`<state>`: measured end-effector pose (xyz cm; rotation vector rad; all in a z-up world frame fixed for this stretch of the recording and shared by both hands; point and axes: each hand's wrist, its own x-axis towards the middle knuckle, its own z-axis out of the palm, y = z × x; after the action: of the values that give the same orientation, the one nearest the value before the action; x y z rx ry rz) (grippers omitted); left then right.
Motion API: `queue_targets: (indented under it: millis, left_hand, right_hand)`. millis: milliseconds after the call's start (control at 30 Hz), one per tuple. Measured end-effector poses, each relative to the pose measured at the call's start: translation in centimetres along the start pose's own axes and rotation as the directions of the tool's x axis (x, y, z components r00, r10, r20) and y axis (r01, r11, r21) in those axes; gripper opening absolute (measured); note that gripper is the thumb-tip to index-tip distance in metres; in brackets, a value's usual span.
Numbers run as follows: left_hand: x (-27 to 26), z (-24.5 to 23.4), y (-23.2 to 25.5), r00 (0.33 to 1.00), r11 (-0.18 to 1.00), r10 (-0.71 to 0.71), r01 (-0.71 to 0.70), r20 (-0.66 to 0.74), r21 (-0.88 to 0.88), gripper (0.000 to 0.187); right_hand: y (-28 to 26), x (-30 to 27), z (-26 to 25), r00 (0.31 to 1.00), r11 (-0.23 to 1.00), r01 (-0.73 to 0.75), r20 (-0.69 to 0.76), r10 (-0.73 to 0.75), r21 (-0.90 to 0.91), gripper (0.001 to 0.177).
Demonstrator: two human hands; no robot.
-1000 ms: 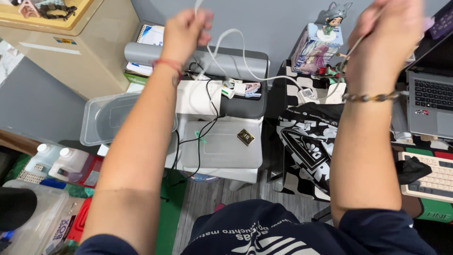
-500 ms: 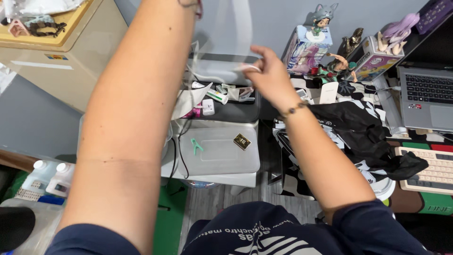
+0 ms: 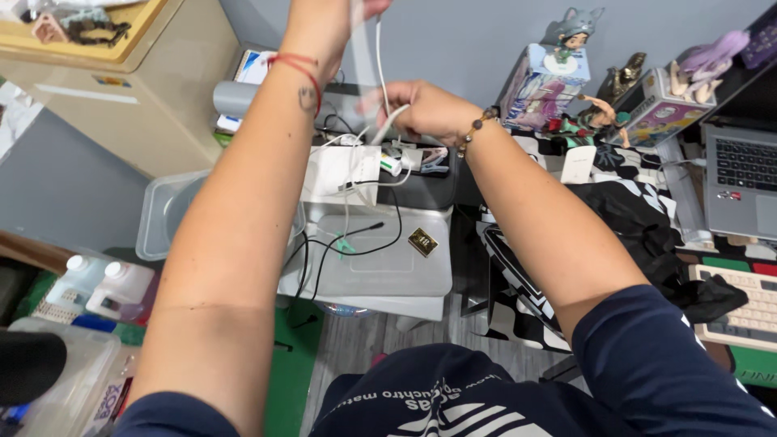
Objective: The person manipulates various electronics, cables, and containers on a desk, winds a white charging cable, places items into a black bag, handles notebooks and a tube of vitamins, and interacts with items in a refrigerator.
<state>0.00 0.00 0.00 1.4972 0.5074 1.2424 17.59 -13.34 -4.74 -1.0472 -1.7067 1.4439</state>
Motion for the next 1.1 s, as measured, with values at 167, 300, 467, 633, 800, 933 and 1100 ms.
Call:
queue_targets:
  millis: [167, 300, 467, 633, 800, 933, 1100]
  left_hand:
    - [-6.4, -3.2, -1.5, 0.988, 0.997, -0.061, 0.052, -0.141, -0.063, 0.027]
    - [-14.0, -4.2, -3.5, 0.905, 0.631, 0.322, 0.015, -0.280, 0.775, 0.034]
    - [-26.1, 1.9, -3.0, 0.969, 0.458, 0.056, 0.190, -0.242, 0.869, 0.039]
    - [-31.5, 4.6, -5.2, 0.948, 0.395, -0.079, 0.312, -0.307, 0.864, 0.082]
    - [-33.9, 2.2, -12.9, 0.910, 0.190, -0.366, 0.280, -0.197, 0.941, 0.043]
    - [-32.9, -0.9, -19.0, 0.971, 0.238, -0.215, 0.153, -0.102, 0.959, 0.015]
    - [-28.6, -3.4, -20.3, 0.984, 0.454, 0.102, 0.083, -0.144, 0.887, 0.027]
  right_hand:
    - [-0.1, 0.1, 0.2, 0.978, 0.993, -0.106, -0.174, 0.115, 0.060, 0.015]
    - [-2.0, 0.7, -2.6, 0.915, 0.998, 0.001, -0.403, 0.023, 0.061, 0.027]
    - [-4.3, 2.2, -9.1, 0.909, 0.978, 0.191, -0.362, -0.208, -0.082, 0.031]
    - [-5.1, 2.4, -10.4, 0.905, 0.981, 0.165, -0.379, -0.191, -0.101, 0.030]
    - [-6.1, 1.8, -8.9, 0.908, 0.985, 0.148, -0.383, -0.171, -0.089, 0.029]
    - [-6.5, 1.2, -9.3, 0.904, 0.985, 0.146, -0.391, -0.170, -0.090, 0.029]
    - [-6.9, -1.1, -10.8, 0.904, 0.985, 0.143, -0.393, -0.169, -0.097, 0.029]
